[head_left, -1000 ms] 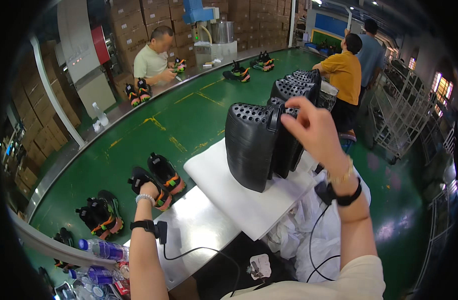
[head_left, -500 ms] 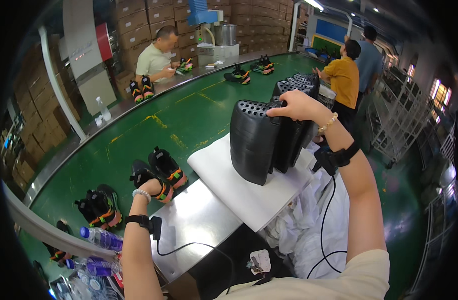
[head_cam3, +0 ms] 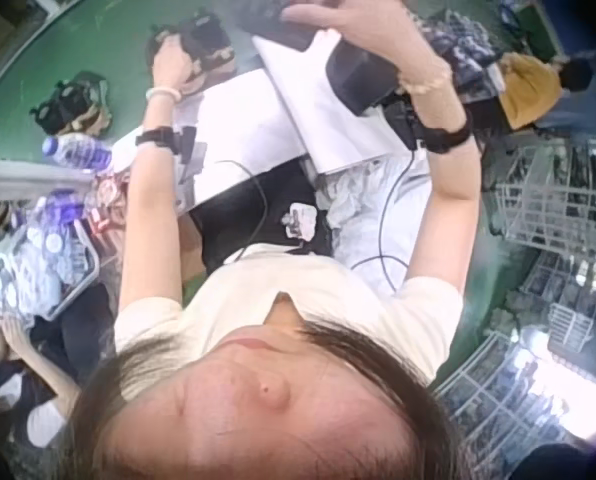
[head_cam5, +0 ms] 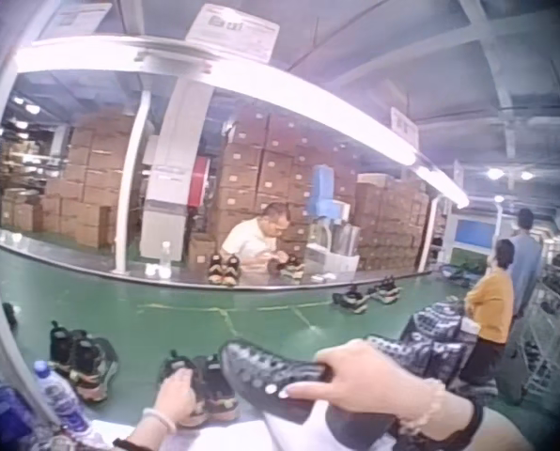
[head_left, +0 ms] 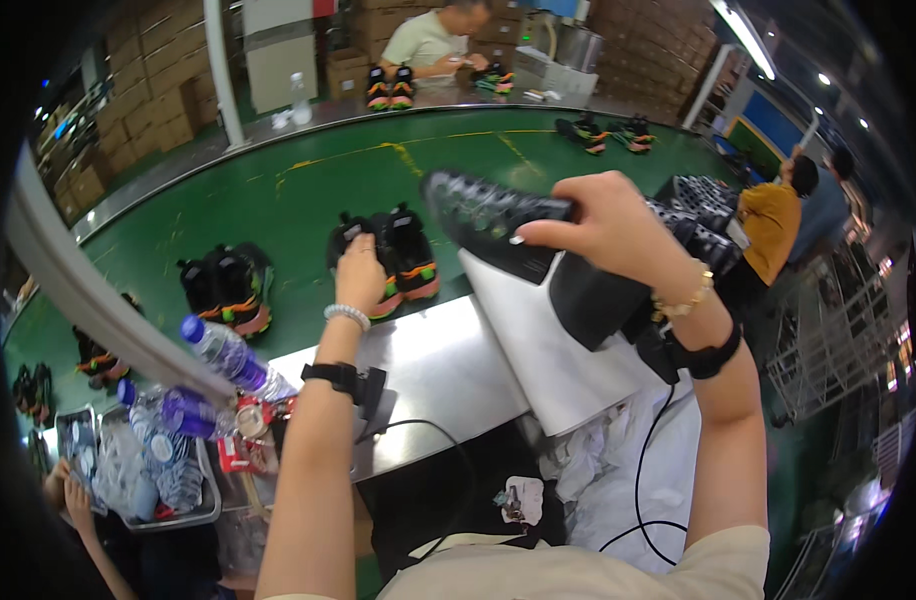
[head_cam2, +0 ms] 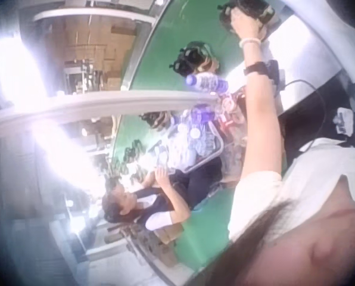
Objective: Inspecting and assembling shoe components on a production line.
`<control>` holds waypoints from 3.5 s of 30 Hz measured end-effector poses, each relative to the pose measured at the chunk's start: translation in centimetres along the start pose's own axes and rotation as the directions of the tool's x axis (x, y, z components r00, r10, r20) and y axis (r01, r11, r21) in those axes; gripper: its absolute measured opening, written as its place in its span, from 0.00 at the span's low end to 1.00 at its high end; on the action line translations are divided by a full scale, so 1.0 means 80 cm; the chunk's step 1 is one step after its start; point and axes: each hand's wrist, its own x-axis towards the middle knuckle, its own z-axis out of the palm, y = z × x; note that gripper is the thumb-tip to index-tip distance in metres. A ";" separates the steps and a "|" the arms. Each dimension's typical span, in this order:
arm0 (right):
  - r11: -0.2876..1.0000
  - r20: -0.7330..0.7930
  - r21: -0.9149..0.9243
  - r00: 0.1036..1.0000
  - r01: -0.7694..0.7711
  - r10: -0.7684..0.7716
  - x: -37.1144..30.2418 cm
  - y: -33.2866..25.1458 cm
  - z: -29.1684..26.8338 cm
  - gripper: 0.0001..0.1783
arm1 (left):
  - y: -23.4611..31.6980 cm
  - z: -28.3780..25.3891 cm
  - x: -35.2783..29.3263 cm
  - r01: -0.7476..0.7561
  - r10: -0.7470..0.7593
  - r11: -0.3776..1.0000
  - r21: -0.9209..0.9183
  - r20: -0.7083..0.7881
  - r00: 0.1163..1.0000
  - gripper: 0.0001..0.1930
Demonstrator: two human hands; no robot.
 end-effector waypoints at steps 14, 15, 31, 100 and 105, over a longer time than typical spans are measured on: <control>0.932 0.427 0.087 0.859 -0.352 0.284 0.197 -0.019 0.295 0.25 | 0.054 -0.017 -0.093 0.515 -0.617 0.595 -0.617 0.060 0.784 0.30; 0.948 0.364 0.016 0.885 -0.318 0.290 0.194 -0.029 0.309 0.25 | 0.050 -0.019 -0.094 0.536 -0.620 0.607 -0.587 0.071 0.781 0.29; 0.954 -0.041 -0.096 0.959 -0.283 0.280 0.185 -0.120 0.409 0.13 | -0.003 -0.019 -0.110 0.259 -0.498 0.593 -0.762 -0.095 0.862 0.18; 0.944 -0.061 0.330 0.998 0.020 0.001 0.068 -0.105 0.440 0.09 | -0.096 -0.059 0.005 0.520 -0.569 0.819 0.241 0.233 0.789 0.29; 0.823 -0.005 0.568 1.000 0.004 -0.001 0.041 -0.091 0.395 0.19 | -0.094 -0.036 0.006 0.449 -0.479 0.875 0.182 0.181 0.859 0.30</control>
